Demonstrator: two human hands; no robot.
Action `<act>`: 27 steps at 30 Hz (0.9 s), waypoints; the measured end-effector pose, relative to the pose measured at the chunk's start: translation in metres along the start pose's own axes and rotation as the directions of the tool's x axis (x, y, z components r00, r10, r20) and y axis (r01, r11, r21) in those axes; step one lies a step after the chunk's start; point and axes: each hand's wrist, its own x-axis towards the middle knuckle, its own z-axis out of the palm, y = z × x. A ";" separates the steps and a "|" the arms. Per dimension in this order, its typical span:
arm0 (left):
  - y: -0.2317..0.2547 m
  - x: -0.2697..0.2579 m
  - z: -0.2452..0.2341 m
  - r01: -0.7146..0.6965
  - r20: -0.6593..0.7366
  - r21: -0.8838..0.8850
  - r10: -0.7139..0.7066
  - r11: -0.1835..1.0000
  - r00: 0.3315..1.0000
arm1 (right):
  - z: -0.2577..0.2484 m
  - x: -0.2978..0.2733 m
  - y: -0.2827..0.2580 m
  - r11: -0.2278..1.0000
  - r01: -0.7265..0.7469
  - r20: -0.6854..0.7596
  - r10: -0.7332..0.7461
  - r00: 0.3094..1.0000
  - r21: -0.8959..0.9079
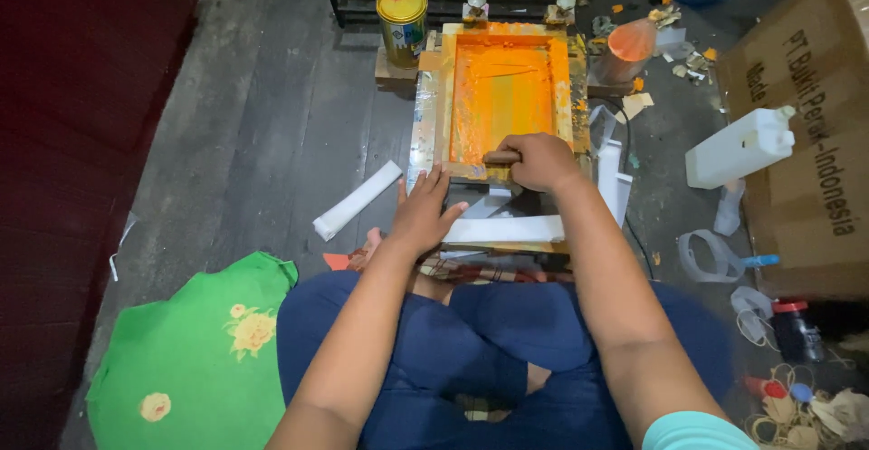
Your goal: The person sits on the floor and handles a white strip of material, folding and unfolding it. They then use a wooden squeegee to spread orange paint across a screen printing frame placed on a small wooden stand.
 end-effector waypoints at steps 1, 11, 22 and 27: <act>0.000 -0.002 0.000 -0.001 -0.001 -0.001 0.001 1.000 1.000 | 0.002 0.002 0.004 1.000 0.001 -0.001 -0.001 1.000 -0.002; 0.000 0.013 -0.009 0.002 -0.009 -0.039 -0.003 0.999 1.000 | 0.011 0.029 0.030 1.000 0.020 -0.126 -0.021 0.992 -0.007; -0.005 0.045 -0.010 0.008 -0.045 -0.058 -0.010 0.998 0.999 | 0.021 0.073 0.051 0.983 0.142 -0.236 -0.166 0.957 -0.112; 0.000 0.036 -0.016 -0.010 -0.053 -0.064 0.007 0.998 0.999 | 0.019 0.067 0.041 0.990 0.079 -0.104 -0.091 0.990 -0.119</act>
